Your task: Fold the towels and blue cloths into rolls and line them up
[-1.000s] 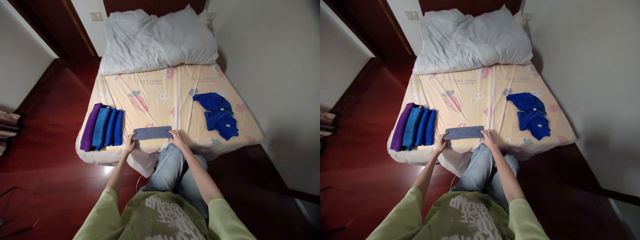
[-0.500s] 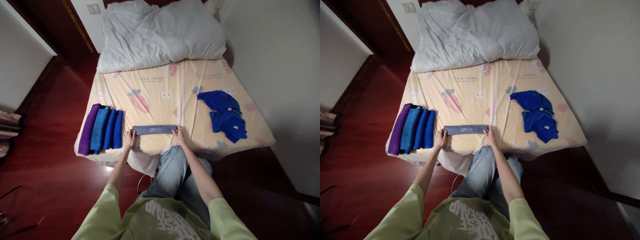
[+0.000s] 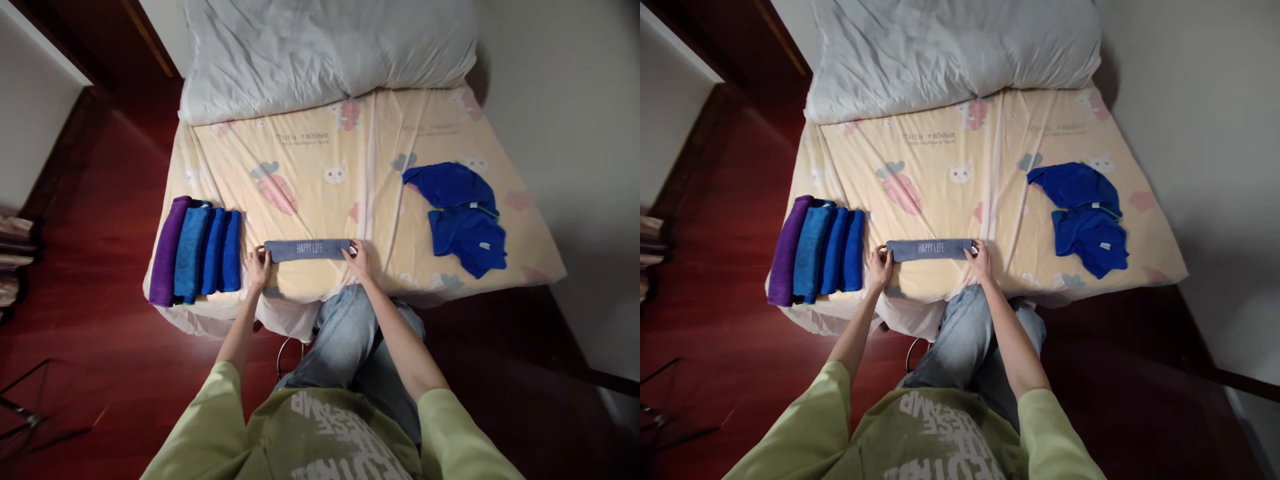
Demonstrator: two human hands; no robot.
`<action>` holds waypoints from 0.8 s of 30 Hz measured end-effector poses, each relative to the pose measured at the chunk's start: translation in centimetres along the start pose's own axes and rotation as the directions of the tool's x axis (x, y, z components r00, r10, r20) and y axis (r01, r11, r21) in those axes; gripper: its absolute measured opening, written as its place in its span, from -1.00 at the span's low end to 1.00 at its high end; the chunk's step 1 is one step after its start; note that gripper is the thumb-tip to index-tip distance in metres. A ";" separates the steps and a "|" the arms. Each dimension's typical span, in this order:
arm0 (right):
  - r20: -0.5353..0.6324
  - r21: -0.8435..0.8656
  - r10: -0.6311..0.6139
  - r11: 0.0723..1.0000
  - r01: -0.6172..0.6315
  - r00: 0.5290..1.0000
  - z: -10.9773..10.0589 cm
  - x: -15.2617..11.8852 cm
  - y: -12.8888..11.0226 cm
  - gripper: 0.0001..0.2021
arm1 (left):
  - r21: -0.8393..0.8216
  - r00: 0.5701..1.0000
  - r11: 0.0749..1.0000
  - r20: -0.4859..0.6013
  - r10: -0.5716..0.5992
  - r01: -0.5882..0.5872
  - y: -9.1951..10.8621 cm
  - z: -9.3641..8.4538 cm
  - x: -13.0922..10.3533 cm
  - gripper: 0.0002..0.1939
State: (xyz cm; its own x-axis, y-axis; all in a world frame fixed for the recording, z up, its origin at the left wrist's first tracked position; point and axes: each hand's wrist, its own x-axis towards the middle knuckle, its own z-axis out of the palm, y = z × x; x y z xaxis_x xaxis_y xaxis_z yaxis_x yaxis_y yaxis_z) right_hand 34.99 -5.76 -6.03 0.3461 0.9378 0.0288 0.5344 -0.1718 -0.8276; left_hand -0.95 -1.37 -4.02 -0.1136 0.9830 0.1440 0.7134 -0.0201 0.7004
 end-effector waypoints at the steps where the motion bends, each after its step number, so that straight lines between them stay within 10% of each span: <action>1: -0.014 -0.008 0.006 1.000 -0.006 1.000 -0.1 -0.1 -0.2 -0.55 | 0.013 1.000 1.000 -0.004 -0.005 0.005 0.1 0.0 -0.1 -0.67; 11: -0.032 -0.368 -0.141 0.922 0.120 0.989 -1.1 -1.1 -3.3 -0.69 | 0.143 1.000 0.990 0.003 0.005 -0.006 0.6 -0.3 -1.0 -0.80; 18: 0.308 -0.604 -0.311 0.666 0.437 0.899 -1.2 -2.0 -5.7 -0.73 | 0.216 0.993 0.975 -0.094 0.076 -0.054 0.8 -0.1 -1.2 -0.87; 24: 0.314 -0.605 -0.359 0.637 0.477 0.879 -1.0 -2.2 -5.5 -0.69 | 0.151 0.894 0.892 0.224 0.388 -0.425 0.8 -1.0 -1.0 -0.63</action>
State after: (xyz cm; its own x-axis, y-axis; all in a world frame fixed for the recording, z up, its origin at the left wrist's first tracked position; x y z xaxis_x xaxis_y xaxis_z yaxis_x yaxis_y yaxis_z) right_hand 32.04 -7.22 -1.02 -0.1304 0.9806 0.1466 0.9724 0.1553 -0.1741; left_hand -0.91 -2.57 -2.94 0.3298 0.9120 0.2440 0.7896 -0.4082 0.4582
